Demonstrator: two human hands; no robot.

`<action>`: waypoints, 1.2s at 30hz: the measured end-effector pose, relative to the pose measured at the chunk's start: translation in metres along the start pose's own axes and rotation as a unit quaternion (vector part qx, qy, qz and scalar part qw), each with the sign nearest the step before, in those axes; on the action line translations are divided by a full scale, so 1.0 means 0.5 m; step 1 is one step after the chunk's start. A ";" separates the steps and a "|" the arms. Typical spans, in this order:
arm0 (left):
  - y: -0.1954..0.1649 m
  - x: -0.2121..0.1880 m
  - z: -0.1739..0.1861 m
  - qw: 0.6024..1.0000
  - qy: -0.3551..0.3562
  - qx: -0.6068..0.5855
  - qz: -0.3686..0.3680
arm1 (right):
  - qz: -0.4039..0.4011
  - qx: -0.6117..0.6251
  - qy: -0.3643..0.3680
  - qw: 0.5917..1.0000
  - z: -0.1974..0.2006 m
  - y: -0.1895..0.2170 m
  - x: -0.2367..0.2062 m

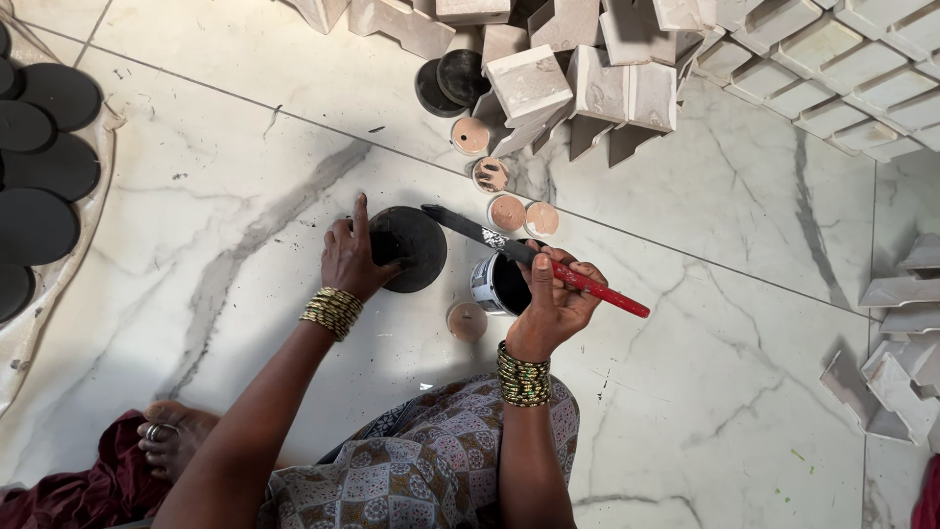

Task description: The person sits on the floor and paints wooden candle holders black with a brush, dipping the brush into an open paint can and rotating each piece to coat it, then sets finished pieces onto a growing pile of painted holders.

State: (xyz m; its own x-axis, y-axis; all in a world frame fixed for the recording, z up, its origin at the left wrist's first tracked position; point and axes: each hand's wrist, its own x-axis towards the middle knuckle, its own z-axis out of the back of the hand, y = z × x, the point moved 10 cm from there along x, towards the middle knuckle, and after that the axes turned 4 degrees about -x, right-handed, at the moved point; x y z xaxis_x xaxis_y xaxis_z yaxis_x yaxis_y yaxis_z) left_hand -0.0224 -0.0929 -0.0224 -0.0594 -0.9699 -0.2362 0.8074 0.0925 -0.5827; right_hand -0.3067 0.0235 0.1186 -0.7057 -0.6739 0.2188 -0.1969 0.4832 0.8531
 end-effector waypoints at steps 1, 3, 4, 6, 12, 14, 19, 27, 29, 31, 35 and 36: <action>-0.012 0.010 0.010 0.998 -0.004 -0.037 -0.055 | 0.003 -0.008 -0.005 1.000 0.003 0.001 0.001; -0.031 0.022 0.041 0.980 -0.011 -0.110 -0.164 | 0.007 -0.026 -0.019 0.999 0.010 0.003 0.003; -0.033 0.025 0.041 0.977 0.009 -0.091 -0.191 | 0.006 -0.025 -0.018 0.999 0.010 0.002 0.003; -0.041 0.026 0.036 0.967 0.047 -0.051 -0.244 | 0.003 -0.021 -0.016 1.000 0.009 0.000 0.002; -0.063 0.028 -0.021 0.949 0.143 0.094 -0.264 | -0.002 -0.005 0.011 1.000 -0.009 -0.014 0.001; -0.069 0.039 -0.023 0.945 0.163 0.093 -0.266 | -0.002 -0.021 0.002 1.000 -0.006 -0.017 0.007; -0.036 0.073 0.009 0.969 0.144 -0.057 -0.193 | -0.010 -0.029 -0.013 0.999 -0.001 -0.025 0.017; 0.028 0.060 0.013 0.758 0.159 -0.629 -0.057 | 0.003 -0.018 0.023 1.000 -0.041 -0.022 -0.011; 0.016 0.051 0.014 0.784 0.147 -0.599 -0.071 | 0.008 -0.015 0.029 0.999 -0.048 -0.020 -0.021; 0.007 0.042 0.009 0.803 0.140 -0.576 -0.071 | 0.014 -0.016 0.037 0.999 -0.051 -0.016 -0.029; -0.005 0.035 0.015 0.817 0.123 -0.561 -0.061 | 0.032 -0.036 0.091 0.995 -0.068 0.002 -0.041; -0.005 0.035 0.019 0.817 0.116 -0.561 -0.058 | 0.034 -0.046 0.112 0.992 -0.075 0.005 -0.045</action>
State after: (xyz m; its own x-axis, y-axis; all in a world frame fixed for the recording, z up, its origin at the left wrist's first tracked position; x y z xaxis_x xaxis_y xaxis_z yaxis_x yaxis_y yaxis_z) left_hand -0.0197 -0.1124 -0.0178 -0.3121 -0.9302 -0.1932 -0.2511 0.2769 -0.9275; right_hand -0.2660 0.0188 0.1337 -0.5436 -0.7544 0.3678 -0.0839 0.4849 0.8706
